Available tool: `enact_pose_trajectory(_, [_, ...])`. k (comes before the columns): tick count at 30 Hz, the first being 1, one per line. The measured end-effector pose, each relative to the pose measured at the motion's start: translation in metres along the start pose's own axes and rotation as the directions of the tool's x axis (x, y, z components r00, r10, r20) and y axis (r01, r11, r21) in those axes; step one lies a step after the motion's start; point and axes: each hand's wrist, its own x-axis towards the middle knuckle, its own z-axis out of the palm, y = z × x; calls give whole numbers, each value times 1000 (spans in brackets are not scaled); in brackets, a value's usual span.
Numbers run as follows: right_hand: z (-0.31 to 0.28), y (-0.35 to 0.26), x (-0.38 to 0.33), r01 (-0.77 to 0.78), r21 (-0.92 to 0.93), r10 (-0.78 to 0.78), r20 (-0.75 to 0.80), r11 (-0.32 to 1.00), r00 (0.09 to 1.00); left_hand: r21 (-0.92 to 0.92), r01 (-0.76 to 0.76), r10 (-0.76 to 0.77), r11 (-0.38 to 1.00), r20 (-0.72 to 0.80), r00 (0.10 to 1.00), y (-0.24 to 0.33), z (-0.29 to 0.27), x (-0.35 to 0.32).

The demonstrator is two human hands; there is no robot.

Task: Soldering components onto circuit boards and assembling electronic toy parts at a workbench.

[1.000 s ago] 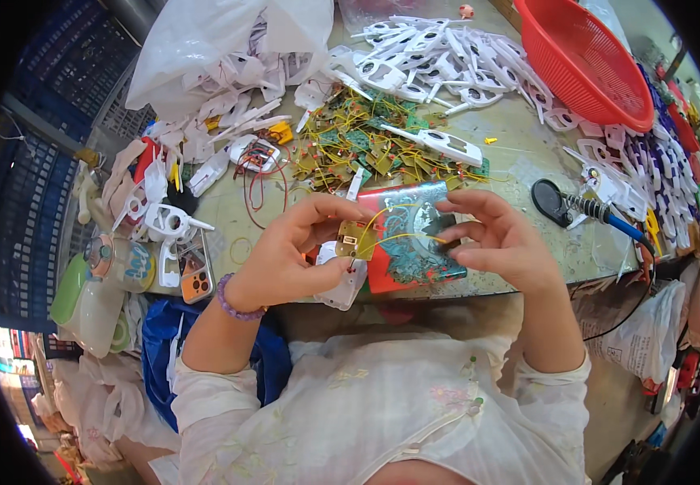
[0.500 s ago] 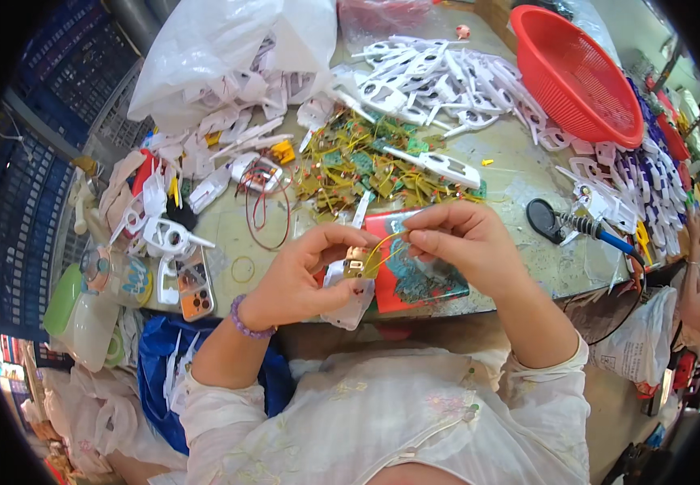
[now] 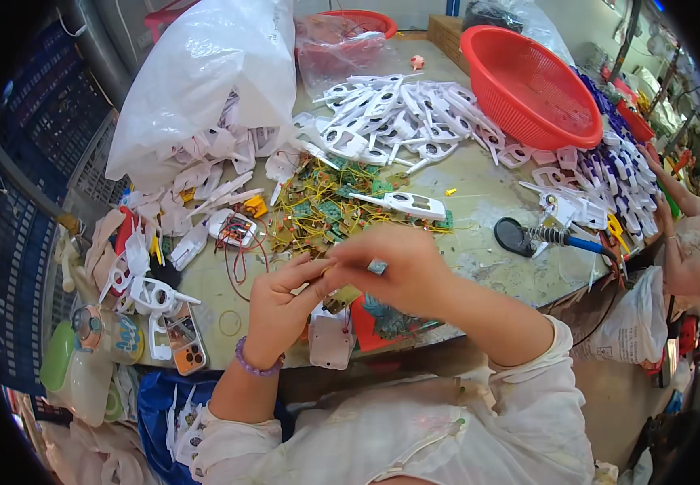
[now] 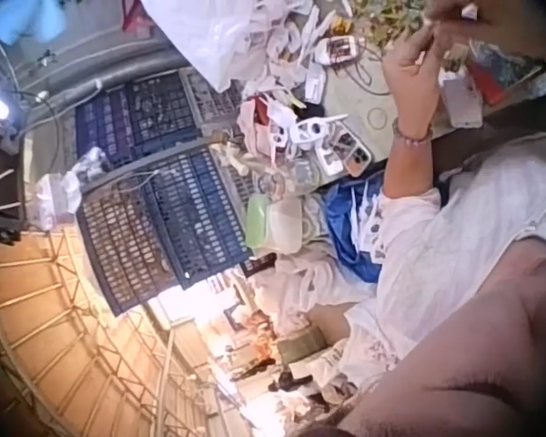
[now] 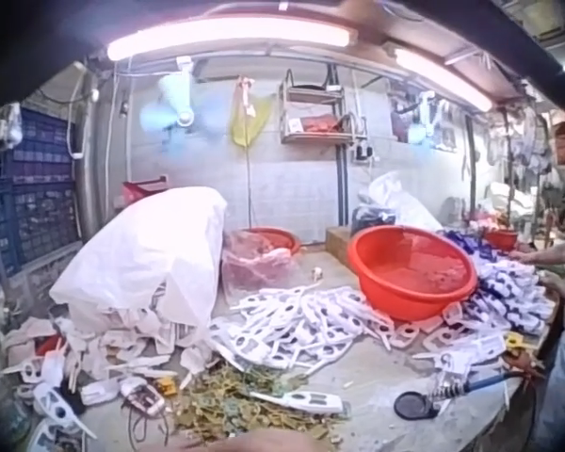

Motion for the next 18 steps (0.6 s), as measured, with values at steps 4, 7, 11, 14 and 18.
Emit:
enact_pose_trajectory(4, [-35, 87, 41, -373, -178, 318, -274, 911, 908, -62, 82, -86, 995, -68, 994, 2, -4, -4])
enact_pose_trajectory(7, [-62, 186, 52, -495, -558, 411, -280, 666, 868, -60, 45, -48, 997, -40, 998, -3, -1, -2])
enact_pose_trajectory(11, [-53, 240, 57, -475, -694, 367, -313, 542, 876, -128, 95, -95, 987, 8, 995, -4, -1, -7])
enact_pose_trajectory(14, [-60, 258, 57, -302, -906, 414, -164, 295, 895, -124, 84, -88, 989, -24, 996, -3, -4, -10])
enact_pose_trajectory(18, [-77, 252, 48, -212, -886, 29, -219, 412, 975, -140, 118, -136, 983, -125, 983, -7, -11, -10])
